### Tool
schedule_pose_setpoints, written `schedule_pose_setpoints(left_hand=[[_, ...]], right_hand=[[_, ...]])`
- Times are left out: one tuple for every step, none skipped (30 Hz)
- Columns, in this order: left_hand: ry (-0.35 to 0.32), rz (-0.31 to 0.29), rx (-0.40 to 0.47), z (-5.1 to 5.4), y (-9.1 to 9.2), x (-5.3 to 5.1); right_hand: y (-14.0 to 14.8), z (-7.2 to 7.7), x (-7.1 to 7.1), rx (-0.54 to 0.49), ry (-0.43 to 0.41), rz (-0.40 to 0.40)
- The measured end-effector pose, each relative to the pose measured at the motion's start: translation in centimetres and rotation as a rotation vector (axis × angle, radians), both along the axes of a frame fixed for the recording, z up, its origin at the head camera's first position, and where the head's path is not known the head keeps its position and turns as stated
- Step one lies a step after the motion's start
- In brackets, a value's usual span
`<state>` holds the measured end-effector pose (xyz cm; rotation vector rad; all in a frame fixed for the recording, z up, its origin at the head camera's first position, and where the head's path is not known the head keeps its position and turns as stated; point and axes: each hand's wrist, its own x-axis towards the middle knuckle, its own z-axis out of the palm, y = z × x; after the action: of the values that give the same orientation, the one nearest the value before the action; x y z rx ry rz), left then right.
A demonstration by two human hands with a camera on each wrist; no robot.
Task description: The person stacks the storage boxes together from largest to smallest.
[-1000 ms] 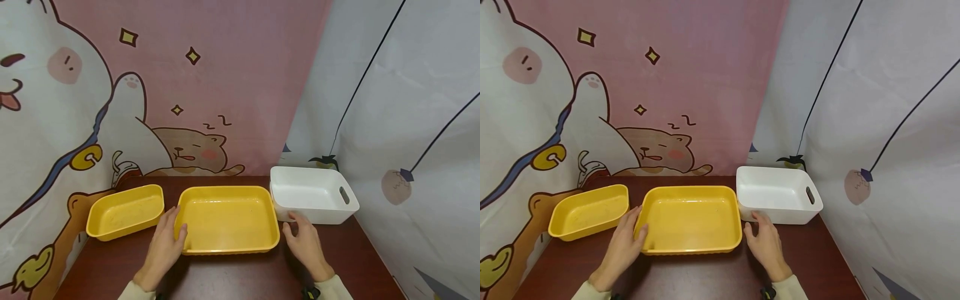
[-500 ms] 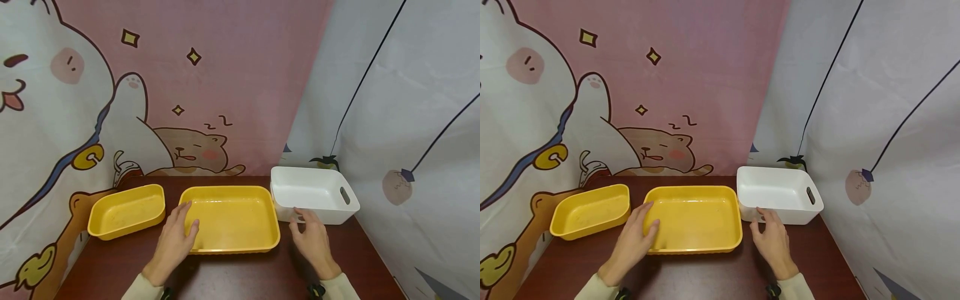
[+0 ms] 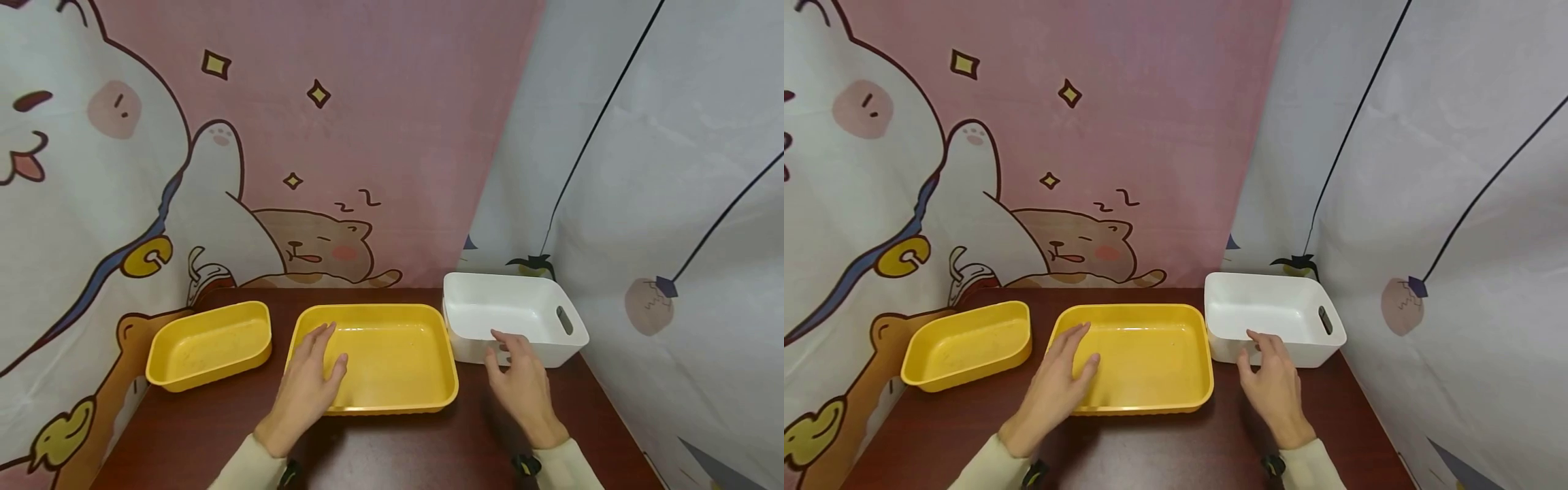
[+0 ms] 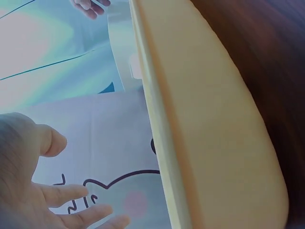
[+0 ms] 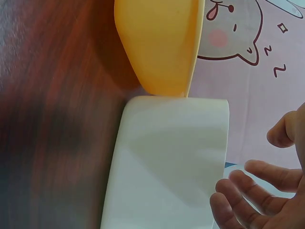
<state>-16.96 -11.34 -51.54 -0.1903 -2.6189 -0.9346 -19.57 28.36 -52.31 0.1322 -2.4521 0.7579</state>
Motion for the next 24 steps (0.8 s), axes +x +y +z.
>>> schedule_pose_setpoints(left_hand=[[0.006,-0.005,-0.002,0.0,0.2,-0.1],[0.016,-0.011,-0.001,0.1,0.4,-0.1],[0.018,-0.017,-0.002,0.1,0.6,-0.2],[0.021,-0.021,-0.001,0.1,0.9,-0.3],[0.023,-0.025,-0.002,0.1,1.1,-0.3],[0.023,-0.029,-0.002,0.2,1.3,-0.4],[0.02,-0.033,-0.001,0.3,1.5,-0.5],[0.017,-0.036,-0.001,0.3,1.8,-0.5],[0.01,-0.04,0.0,0.4,2.0,-0.6],[0.007,-0.043,0.0,0.5,2.2,-0.6],[0.004,-0.046,0.003,0.6,2.4,-0.7],[0.003,-0.051,0.004,0.6,2.7,-0.7],[-0.004,-0.055,0.009,0.6,2.9,-0.8],[-0.012,-0.056,0.012,0.6,3.1,-0.9],[-0.021,-0.058,0.017,0.6,3.3,-0.9],[-0.027,-0.059,0.018,0.6,3.5,-1.0],[-0.035,-0.061,0.022,0.5,3.7,-1.0],[-0.041,-0.064,0.026,0.5,4.0,-1.0],[-0.051,-0.065,0.031,0.5,4.2,-1.1],[-0.048,-0.068,0.031,0.4,4.3,-1.1],[-0.045,-0.072,0.033,0.4,4.5,-1.1],[-0.042,-0.076,0.033,0.4,4.7,-1.1],[-0.04,-0.082,0.036,0.4,4.9,-1.2],[-0.033,-0.086,0.036,0.4,5.1,-1.2]], right_hand=[[0.1,0.1,-0.1,0.001,0.006,-0.001],[0.2,0.2,-0.2,0.001,0.009,-0.002],[0.3,0.3,-0.3,0.002,0.012,-0.003],[0.4,0.4,-0.4,0.002,0.013,-0.006],[0.5,0.5,-0.5,0.005,0.012,-0.008],[0.6,0.5,-0.6,0.008,0.011,-0.012],[0.7,0.5,-0.7,0.011,0.01,-0.016],[0.8,0.6,-0.8,0.012,0.009,-0.019],[0.9,0.6,-0.9,0.012,0.009,-0.023],[1.0,0.6,-1.0,0.013,0.011,-0.025],[1.2,0.6,-1.1,0.012,0.015,-0.026],[1.3,0.6,-1.2,0.008,0.021,-0.026],[1.4,0.6,-1.4,0.004,0.026,-0.026],[1.6,0.6,-1.5,-0.001,0.03,-0.027],[1.7,0.6,-1.5,-0.006,0.034,-0.027],[1.8,0.6,-1.6,-0.007,0.037,-0.029],[2.0,0.6,-1.7,-0.009,0.038,-0.031],[2.1,0.6,-1.8,-0.011,0.037,-0.033],[2.3,0.6,-1.9,-0.011,0.036,-0.035],[2.4,0.6,-1.9,-0.01,0.034,-0.036],[2.6,0.6,-2.0,-0.008,0.032,-0.037],[2.8,0.6,-2.1,-0.006,0.031,-0.039],[3.0,0.6,-2.1,-0.005,0.03,-0.038],[3.1,0.7,-2.2,-0.007,0.031,-0.037]])
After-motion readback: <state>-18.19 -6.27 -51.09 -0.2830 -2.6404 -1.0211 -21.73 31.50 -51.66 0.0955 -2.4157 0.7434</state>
